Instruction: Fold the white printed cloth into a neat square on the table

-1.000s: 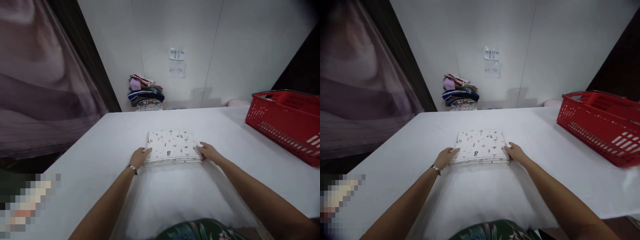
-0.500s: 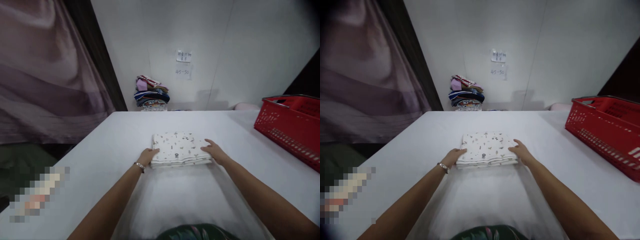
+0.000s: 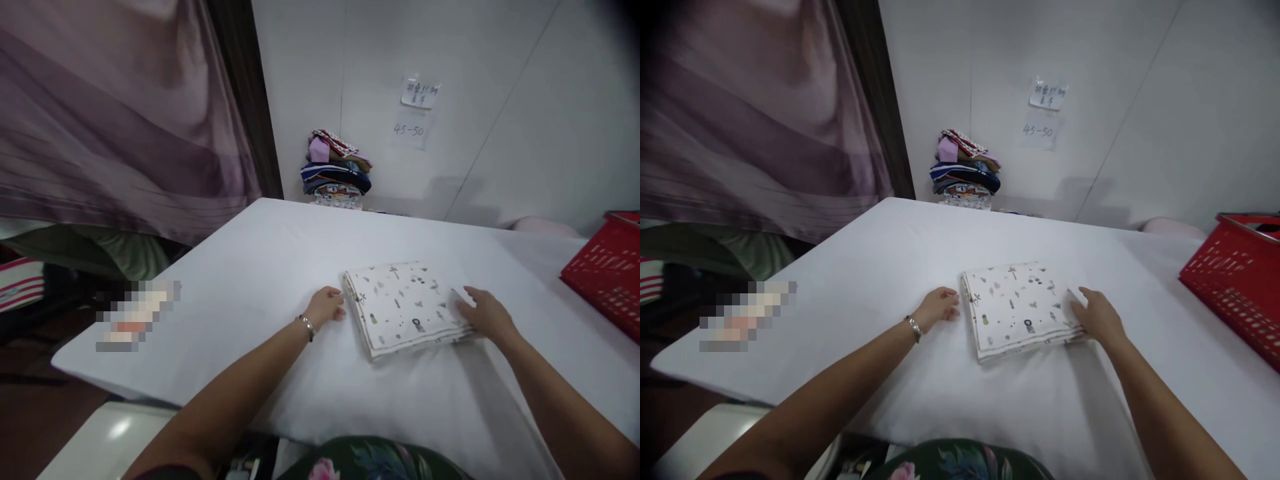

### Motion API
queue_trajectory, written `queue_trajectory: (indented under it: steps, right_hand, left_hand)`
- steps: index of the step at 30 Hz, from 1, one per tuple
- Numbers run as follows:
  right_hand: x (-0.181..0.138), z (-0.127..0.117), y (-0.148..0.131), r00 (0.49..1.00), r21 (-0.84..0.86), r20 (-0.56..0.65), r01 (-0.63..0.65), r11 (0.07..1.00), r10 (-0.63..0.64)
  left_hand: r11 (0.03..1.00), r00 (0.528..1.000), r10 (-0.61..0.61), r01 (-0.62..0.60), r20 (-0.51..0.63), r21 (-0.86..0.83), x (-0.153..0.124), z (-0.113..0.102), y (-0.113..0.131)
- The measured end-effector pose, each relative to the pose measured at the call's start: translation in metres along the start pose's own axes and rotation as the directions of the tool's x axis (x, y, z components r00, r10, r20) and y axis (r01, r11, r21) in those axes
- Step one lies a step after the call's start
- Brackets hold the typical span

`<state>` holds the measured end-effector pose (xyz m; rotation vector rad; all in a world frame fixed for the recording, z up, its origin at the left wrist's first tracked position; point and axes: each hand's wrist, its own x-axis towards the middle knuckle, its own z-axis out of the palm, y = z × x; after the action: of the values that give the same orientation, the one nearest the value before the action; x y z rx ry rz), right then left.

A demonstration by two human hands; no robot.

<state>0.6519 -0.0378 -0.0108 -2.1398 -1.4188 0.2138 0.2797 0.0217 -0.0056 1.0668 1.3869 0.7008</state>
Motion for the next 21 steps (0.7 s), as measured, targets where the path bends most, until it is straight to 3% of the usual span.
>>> queue_trajectory:
  steps: [2,6,9,11,16,21]
  right_hand:
    - [-0.009,0.003,-0.036,0.995,0.051,0.005,0.103,0.993,-0.103]
    - [-0.029,0.027,-0.12,0.919,0.287,0.31,0.153,0.946,-0.243]
    - [-0.032,0.051,-0.171,0.863,0.284,0.4,0.201,0.937,-0.307]
    - [-0.03,0.066,-0.194,0.849,0.188,0.407,0.284,0.94,-0.338]
    - [-0.024,0.09,-0.223,0.846,-0.136,0.444,0.389,0.911,-0.295]
    - [-0.021,0.099,-0.224,0.857,-0.158,0.43,0.381,0.911,-0.283]
  left_hand:
    - [0.999,0.998,0.036,-0.035,-0.047,0.022,0.019,-0.003,0.004]
    - [0.99,0.988,0.119,-0.11,-0.101,0.093,0.047,0.0,0.006]
    - [0.971,0.972,0.203,-0.185,-0.116,0.153,0.059,0.002,0.005]
    - [0.955,0.962,0.253,-0.231,-0.105,0.188,0.065,0.003,0.005]
    - [0.906,0.932,0.36,-0.338,-0.047,0.254,0.074,0.003,0.006]
    - [0.886,0.92,0.392,-0.383,0.02,0.261,0.082,0.002,0.008]
